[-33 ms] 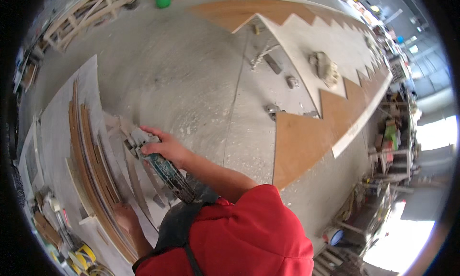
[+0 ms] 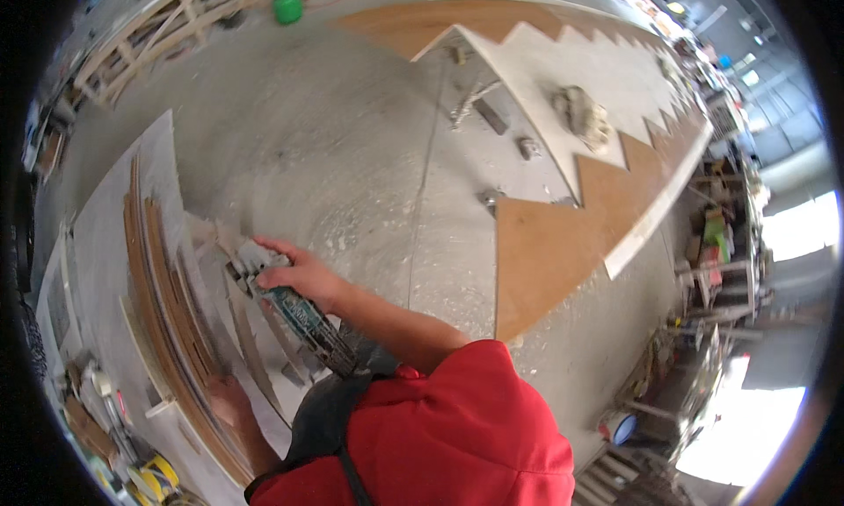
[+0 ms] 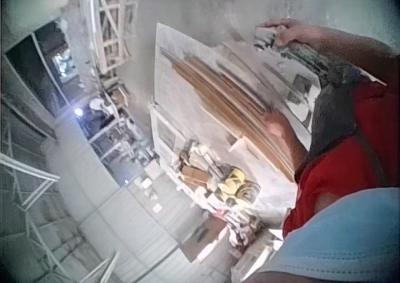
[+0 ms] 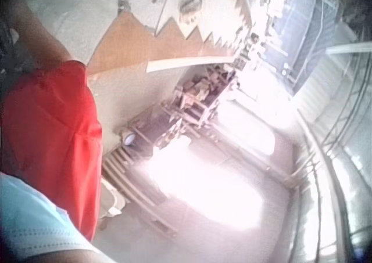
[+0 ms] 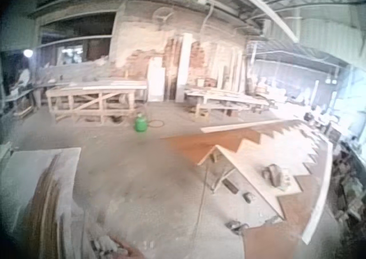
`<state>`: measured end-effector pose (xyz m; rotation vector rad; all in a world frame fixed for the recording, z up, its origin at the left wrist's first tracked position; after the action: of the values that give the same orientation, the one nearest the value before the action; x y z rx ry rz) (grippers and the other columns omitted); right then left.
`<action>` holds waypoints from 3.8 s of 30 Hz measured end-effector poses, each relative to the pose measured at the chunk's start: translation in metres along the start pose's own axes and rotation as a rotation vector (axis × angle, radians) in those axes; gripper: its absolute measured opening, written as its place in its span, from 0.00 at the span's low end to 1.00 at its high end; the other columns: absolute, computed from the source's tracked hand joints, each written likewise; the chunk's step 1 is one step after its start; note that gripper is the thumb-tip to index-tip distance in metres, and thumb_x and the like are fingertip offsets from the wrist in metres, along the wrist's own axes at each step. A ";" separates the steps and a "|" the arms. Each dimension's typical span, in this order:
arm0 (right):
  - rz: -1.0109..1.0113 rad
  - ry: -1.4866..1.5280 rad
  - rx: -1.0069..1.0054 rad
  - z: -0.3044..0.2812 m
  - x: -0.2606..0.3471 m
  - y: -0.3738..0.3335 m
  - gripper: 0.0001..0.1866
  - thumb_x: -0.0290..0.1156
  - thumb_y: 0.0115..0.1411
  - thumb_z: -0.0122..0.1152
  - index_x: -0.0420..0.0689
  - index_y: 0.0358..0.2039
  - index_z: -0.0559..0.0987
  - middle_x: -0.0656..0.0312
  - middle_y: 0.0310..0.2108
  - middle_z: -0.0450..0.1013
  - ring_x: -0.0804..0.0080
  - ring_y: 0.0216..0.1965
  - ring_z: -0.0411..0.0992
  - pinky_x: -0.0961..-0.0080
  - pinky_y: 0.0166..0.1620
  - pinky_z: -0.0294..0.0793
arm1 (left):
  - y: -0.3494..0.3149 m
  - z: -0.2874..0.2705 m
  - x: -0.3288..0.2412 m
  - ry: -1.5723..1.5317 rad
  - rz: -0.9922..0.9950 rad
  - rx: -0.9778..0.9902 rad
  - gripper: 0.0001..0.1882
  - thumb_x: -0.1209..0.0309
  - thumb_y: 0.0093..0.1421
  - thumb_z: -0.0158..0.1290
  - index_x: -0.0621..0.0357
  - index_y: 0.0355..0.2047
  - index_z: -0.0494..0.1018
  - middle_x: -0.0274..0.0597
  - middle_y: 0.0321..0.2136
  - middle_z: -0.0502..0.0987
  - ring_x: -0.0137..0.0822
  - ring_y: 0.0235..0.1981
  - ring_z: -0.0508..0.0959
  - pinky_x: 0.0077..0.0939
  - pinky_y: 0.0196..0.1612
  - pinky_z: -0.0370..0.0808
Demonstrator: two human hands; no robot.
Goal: The person uses a handheld angle grinder to sand the edges of several thin wooden strips. They pick up each strip, run the tool along its length, and place it back on the workbench. The process is repeated for multiple pieces.
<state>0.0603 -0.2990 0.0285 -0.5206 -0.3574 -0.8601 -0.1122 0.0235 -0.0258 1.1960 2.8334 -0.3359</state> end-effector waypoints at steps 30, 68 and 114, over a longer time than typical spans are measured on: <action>0.230 -0.449 0.081 0.019 -0.142 -0.171 0.43 0.40 0.52 0.65 0.44 0.69 0.64 0.48 0.46 0.76 0.55 0.30 0.80 0.61 0.33 0.85 | -0.399 0.017 0.272 -0.476 -0.365 -0.153 0.14 0.76 0.51 0.52 0.58 0.40 0.74 0.50 0.33 0.79 0.53 0.34 0.80 0.43 0.39 0.77; 0.336 -1.259 0.398 0.112 -0.342 -0.370 0.49 0.28 0.48 0.72 0.45 0.73 0.63 0.50 0.52 0.75 0.59 0.39 0.82 0.64 0.37 0.88 | -0.576 0.088 0.382 -0.825 -0.071 -0.644 0.19 0.77 0.59 0.62 0.54 0.52 0.82 0.41 0.37 0.82 0.46 0.36 0.80 0.36 0.39 0.79; -0.157 -2.264 1.037 0.143 -0.436 -0.384 0.45 0.33 0.51 0.75 0.60 0.70 0.67 0.51 0.56 0.70 0.45 0.50 0.78 0.55 0.51 0.80 | -0.557 0.126 0.387 -1.355 -0.214 -0.623 0.14 0.78 0.58 0.66 0.57 0.45 0.86 0.40 0.31 0.83 0.34 0.33 0.80 0.28 0.37 0.74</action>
<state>-0.5204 -0.1545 0.0396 -0.2290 -2.7149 0.2773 -0.7848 -0.1095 -0.0978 0.2679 1.6194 -0.1352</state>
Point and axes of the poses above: each hand's wrist, its own y-axis towards the middle knuckle, its own z-axis out of the palm, x = y × z, the point moved 10 cm from there along y, towards the middle knuckle
